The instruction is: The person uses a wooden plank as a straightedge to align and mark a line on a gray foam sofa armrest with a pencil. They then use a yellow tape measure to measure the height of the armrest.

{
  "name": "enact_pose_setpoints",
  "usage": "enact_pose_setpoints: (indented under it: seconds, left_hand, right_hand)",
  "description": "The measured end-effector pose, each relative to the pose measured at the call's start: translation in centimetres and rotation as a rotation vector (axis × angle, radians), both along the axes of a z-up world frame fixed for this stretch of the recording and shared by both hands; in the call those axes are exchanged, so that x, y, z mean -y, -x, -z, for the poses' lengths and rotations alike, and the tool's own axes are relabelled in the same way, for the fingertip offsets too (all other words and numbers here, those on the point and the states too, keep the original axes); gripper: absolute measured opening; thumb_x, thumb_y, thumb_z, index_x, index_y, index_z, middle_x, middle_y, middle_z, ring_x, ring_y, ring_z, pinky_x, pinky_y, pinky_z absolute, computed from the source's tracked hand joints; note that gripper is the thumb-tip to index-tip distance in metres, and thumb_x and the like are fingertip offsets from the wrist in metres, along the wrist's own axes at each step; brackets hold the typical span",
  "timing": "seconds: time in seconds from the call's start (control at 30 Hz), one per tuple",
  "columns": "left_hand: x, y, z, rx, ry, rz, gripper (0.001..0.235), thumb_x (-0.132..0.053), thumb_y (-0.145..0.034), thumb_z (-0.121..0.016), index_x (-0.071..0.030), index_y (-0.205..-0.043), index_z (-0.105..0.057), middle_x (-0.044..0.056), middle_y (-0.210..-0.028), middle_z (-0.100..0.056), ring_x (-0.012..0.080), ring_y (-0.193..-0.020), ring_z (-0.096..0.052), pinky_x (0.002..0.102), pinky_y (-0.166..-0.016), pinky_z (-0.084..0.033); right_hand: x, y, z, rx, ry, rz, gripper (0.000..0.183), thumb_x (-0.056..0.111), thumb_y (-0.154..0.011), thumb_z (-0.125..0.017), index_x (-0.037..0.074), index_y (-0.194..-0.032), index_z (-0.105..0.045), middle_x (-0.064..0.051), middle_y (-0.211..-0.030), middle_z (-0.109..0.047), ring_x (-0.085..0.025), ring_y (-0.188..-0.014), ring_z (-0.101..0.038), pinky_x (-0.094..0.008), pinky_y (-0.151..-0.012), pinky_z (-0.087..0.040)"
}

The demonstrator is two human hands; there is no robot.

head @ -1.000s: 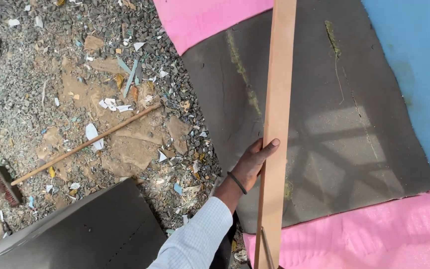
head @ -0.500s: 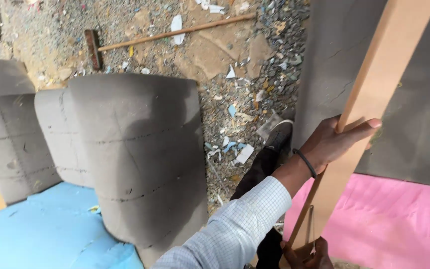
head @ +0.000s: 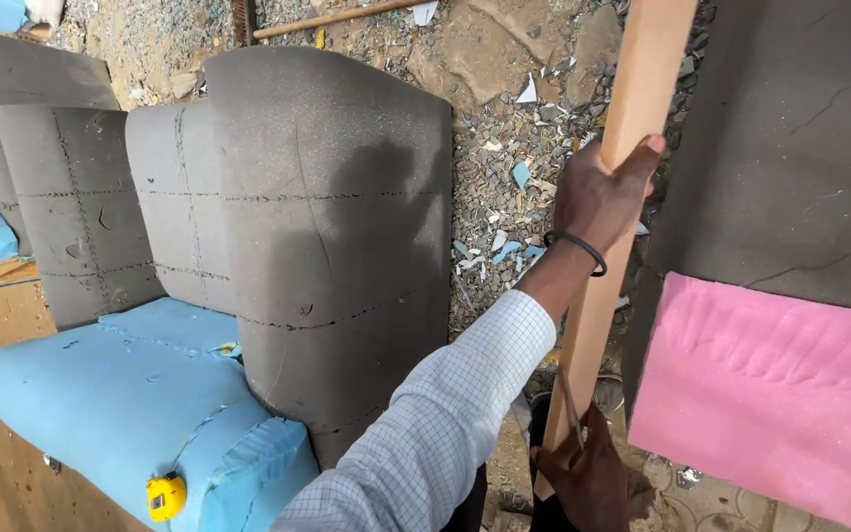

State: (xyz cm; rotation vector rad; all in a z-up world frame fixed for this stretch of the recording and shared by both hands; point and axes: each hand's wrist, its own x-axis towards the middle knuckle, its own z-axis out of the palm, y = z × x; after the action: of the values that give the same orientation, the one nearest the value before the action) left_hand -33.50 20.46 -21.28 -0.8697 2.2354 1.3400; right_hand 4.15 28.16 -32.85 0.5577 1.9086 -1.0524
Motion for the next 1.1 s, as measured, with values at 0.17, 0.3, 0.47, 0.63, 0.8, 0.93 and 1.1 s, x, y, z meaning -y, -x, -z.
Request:
enact_pose_setpoints:
  seconds: [0.17, 0.3, 0.47, 0.63, 0.8, 0.93, 1.1]
  left_hand:
    - [8.4, -5.8, 12.4, -0.162, 0.184, -0.074, 0.061, -0.078, -0.099, -0.073, -0.019, -0.101, -0.063, 0.001, -0.085, -0.06, 0.022, -0.07, -0.053, 0.047, -0.057, -0.035]
    - [15.1, -11.4, 19.5, -0.114, 0.248, -0.05, 0.062, -0.076, -0.106, -0.074, -0.02, -0.129, -0.088, 0.003, -0.092, -0.086, 0.0256, -0.075, -0.079, 0.048, -0.056, -0.059]
    - [23.4, -15.8, 23.7, -0.113, 0.254, -0.003, 0.061, -0.076, -0.104, -0.077, -0.018, -0.117, -0.088, 0.005, -0.091, -0.087, 0.0291, -0.078, -0.081, 0.05, -0.061, -0.06]
    - [31.8, -17.9, 25.9, -0.061, 0.123, 0.091, 0.067, -0.076, -0.097, -0.08, -0.015, -0.124, -0.092, 0.007, -0.094, -0.093, 0.0282, -0.082, -0.088, 0.049, -0.071, -0.067]
    - [36.9, -16.1, 25.1, 0.037, 0.303, 0.285, 0.091, -0.068, -0.098, -0.081, -0.003, -0.161, -0.077, 0.024, -0.141, -0.091, 0.0485, -0.139, -0.083, 0.058, -0.104, -0.068]
    - [36.4, -13.7, 26.0, -0.365, 0.588, 0.545, 0.112, -0.028, -0.109, -0.089, -0.01, -0.195, -0.019, 0.028, -0.198, -0.043, 0.0477, -0.123, -0.085, 0.053, -0.091, -0.079]
    - [29.0, -12.7, 21.8, 0.128, 0.996, 1.917, 0.084, -0.032, -0.11, -0.069, -0.032, -0.19, -0.044, 0.013, -0.203, -0.036, 0.0426, -0.195, 0.002, 0.082, -0.149, 0.015]
  right_hand:
    - [8.1, 2.9, 2.3, -0.075, 0.03, 0.103, 0.127, 0.065, -0.082, -0.099, 0.025, -0.19, -0.044, -0.005, -0.17, -0.074, -0.039, -0.154, -0.075, -0.063, -0.109, -0.065]
    - [14.4, 7.0, 4.2, -0.096, 0.16, 0.3, 0.119, 0.04, -0.079, -0.106, 0.03, -0.186, -0.055, -0.008, -0.164, -0.086, -0.031, -0.14, -0.087, -0.051, -0.1, -0.069]
    - [24.3, 1.8, 14.1, -0.231, 0.19, 0.255, 0.112, 0.016, -0.093, -0.095, 0.021, -0.192, -0.042, -0.012, -0.159, -0.086, -0.035, -0.106, -0.09, -0.053, -0.083, -0.069]
    - [32.1, -3.0, 16.3, -0.165, 0.174, 0.299, 0.125, 0.05, -0.083, -0.104, 0.022, -0.188, -0.043, -0.01, -0.133, -0.086, -0.04, -0.12, -0.085, -0.056, -0.097, -0.064]
    - [38.3, -9.8, 18.6, -0.339, 0.23, 0.385, 0.13, 0.061, -0.089, -0.099, 0.017, -0.194, -0.036, -0.01, -0.199, -0.05, -0.033, -0.181, -0.049, -0.052, -0.139, -0.045]
    - [41.4, -13.1, 18.5, -0.294, 0.215, 0.358, 0.132, 0.071, -0.088, -0.095, 0.008, -0.19, -0.041, -0.021, -0.186, -0.061, -0.041, -0.172, -0.058, -0.056, -0.134, -0.051]
    - [42.5, -15.3, 19.1, -0.102, 0.211, 0.376, 0.135, 0.065, -0.079, -0.103, 0.023, -0.193, -0.041, -0.008, -0.191, -0.062, -0.03, -0.162, -0.074, -0.047, -0.124, -0.065]
